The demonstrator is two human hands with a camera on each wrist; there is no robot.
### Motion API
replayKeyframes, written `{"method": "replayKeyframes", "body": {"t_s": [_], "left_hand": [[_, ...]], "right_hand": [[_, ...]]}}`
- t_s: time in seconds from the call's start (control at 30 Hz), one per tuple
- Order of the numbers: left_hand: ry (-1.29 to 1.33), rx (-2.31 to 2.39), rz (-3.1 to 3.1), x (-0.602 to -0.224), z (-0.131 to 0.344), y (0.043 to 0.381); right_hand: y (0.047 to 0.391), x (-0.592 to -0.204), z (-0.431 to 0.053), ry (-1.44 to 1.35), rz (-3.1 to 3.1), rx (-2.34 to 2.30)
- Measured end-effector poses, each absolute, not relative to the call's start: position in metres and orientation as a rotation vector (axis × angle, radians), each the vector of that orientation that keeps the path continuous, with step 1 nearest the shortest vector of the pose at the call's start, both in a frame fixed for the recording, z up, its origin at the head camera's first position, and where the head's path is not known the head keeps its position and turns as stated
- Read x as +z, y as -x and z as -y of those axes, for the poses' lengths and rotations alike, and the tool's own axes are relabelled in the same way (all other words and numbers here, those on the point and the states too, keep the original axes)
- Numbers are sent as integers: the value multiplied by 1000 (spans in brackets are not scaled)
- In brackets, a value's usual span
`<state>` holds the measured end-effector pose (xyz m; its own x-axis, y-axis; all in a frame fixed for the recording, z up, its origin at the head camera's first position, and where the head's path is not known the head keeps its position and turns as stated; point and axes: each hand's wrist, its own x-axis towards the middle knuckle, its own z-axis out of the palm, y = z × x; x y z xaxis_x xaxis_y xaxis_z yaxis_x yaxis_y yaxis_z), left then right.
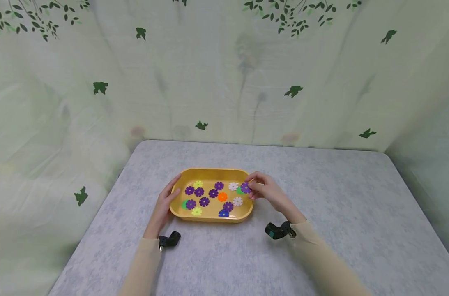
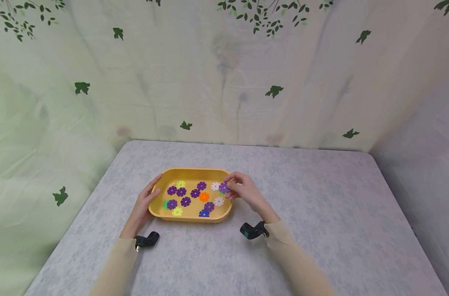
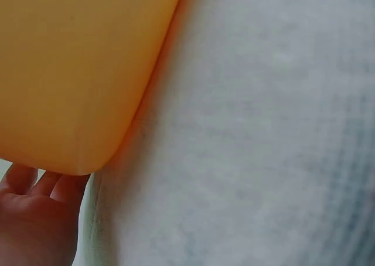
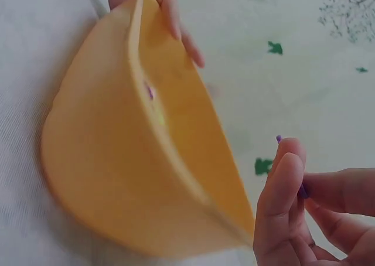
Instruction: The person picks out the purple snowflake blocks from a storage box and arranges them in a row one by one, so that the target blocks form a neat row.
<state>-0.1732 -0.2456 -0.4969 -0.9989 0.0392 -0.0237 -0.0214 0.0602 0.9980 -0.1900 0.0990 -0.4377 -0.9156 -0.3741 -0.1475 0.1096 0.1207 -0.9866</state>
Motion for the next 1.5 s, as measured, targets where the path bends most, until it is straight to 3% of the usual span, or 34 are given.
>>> {"method": "replayKeyframes", "body": {"t_s": [0.37, 0.87, 1.23, 1.5], "left_hand": [[26, 2163, -2243, -499, 245, 170], [46, 2175, -2243, -500, 241, 170], [41, 2191, -2247, -502, 241, 171], [45, 2203, -2230, -502, 240, 172]], "right_hand": [[182, -472, -145, 151, -2086, -1858], [183, -494, -141, 79, -2329, -1652], [185, -471, -134, 107, -2294, -1742], [187, -441, -105, 350, -2144, -1855]]}}
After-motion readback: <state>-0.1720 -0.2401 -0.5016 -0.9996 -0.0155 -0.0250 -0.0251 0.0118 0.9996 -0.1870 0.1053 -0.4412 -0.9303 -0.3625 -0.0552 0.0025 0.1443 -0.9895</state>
